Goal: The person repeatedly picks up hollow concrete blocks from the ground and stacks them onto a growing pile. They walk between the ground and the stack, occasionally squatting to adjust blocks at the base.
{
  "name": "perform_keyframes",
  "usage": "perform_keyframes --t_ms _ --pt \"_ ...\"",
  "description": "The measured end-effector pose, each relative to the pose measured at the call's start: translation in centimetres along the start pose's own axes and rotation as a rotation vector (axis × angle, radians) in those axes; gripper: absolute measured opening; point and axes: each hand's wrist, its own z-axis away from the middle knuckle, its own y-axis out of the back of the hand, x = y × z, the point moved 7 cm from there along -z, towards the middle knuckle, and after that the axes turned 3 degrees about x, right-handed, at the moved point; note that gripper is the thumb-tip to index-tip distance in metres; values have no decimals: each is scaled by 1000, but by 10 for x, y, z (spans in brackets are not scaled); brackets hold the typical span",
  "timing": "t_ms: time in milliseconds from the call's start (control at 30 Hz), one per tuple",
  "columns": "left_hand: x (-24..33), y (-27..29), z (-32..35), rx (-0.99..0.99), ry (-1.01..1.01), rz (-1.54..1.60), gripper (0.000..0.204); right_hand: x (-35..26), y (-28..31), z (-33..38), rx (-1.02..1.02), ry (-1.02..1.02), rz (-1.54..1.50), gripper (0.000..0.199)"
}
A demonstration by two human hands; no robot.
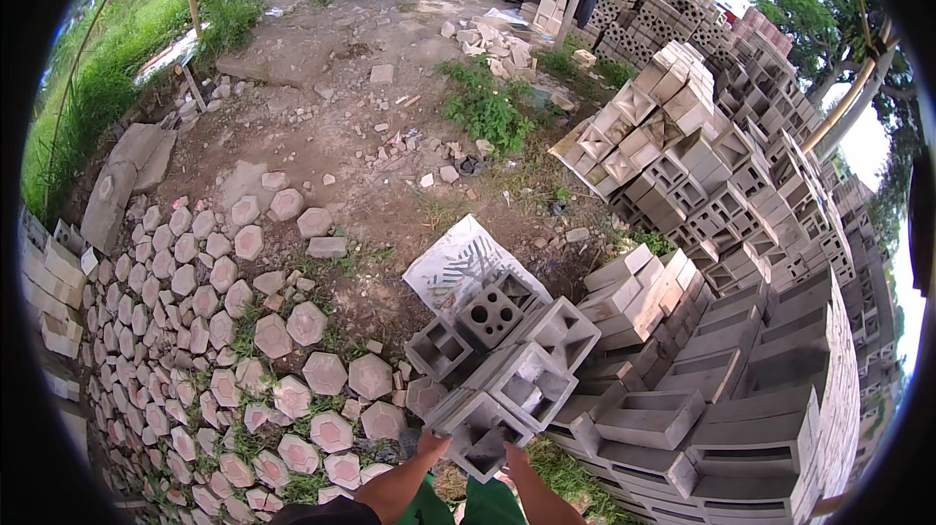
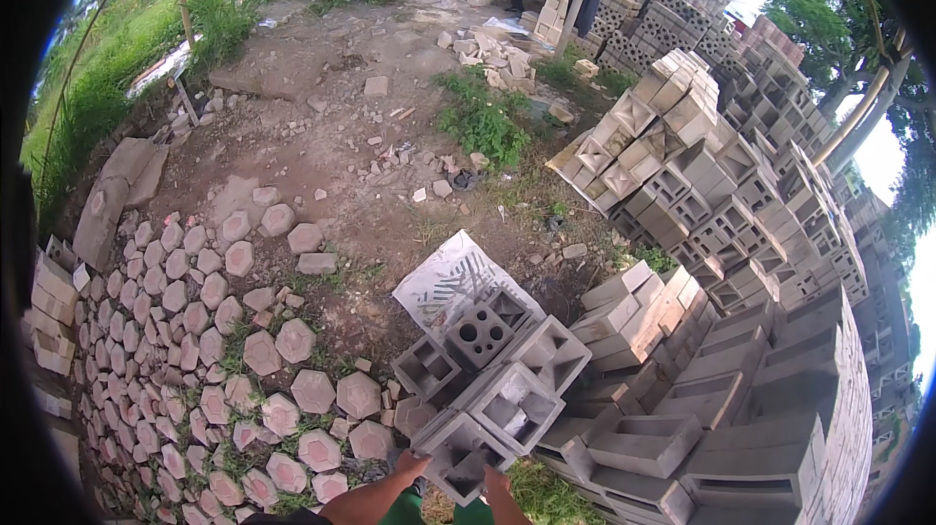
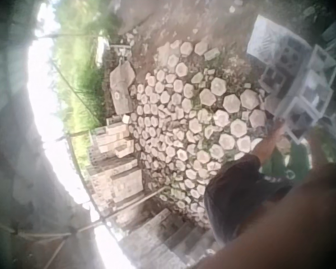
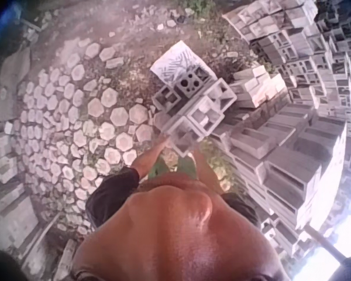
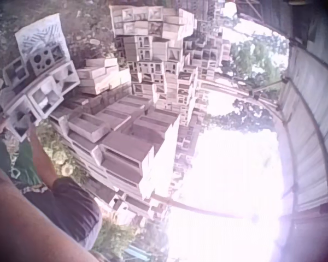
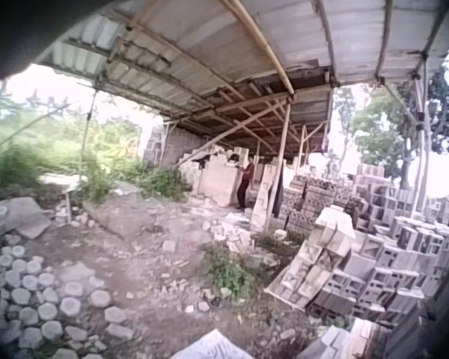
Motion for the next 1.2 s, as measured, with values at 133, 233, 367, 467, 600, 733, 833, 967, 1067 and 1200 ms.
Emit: perform_keyframes --t_ms 133,233,367,467,600,733,833,967,1067,1200 --pt "21 3 -17 80 -230 -331 69 -9 -3 -27 10 -27 57 78" --pt "47 4 -10 -42 -463 -383 68 -6 2 -74 28 44 95 78" --pt "40 -9 -32 -169 -435 -295 66 3 -3 -104 14 55 142 71" --pt "54 -16 -32 -169 -512 -330 65 24 0 -169 35 130 331 70" --pt "56 -7 -21 -163 -447 -236 66 27 -8 -165 -24 173 195 68" --pt "44 -10 -26 -214 -409 -240 64 22 -14 -139 -53 107 -21 57" --pt "45 -15 -29 -237 -384 -236 63 20 -21 -127 -177 58 -290 47" --pt "29 -21 -28 -251 -343 -89 63 23 -22 -130 -224 34 -301 41" --pt "4 -11 -13 -179 -323 68 68 1 -31 -90 -275 61 -281 41" --pt "-37 -20 -14 -128 -316 170 79 -4 -32 -77 -143 145 -113 44"
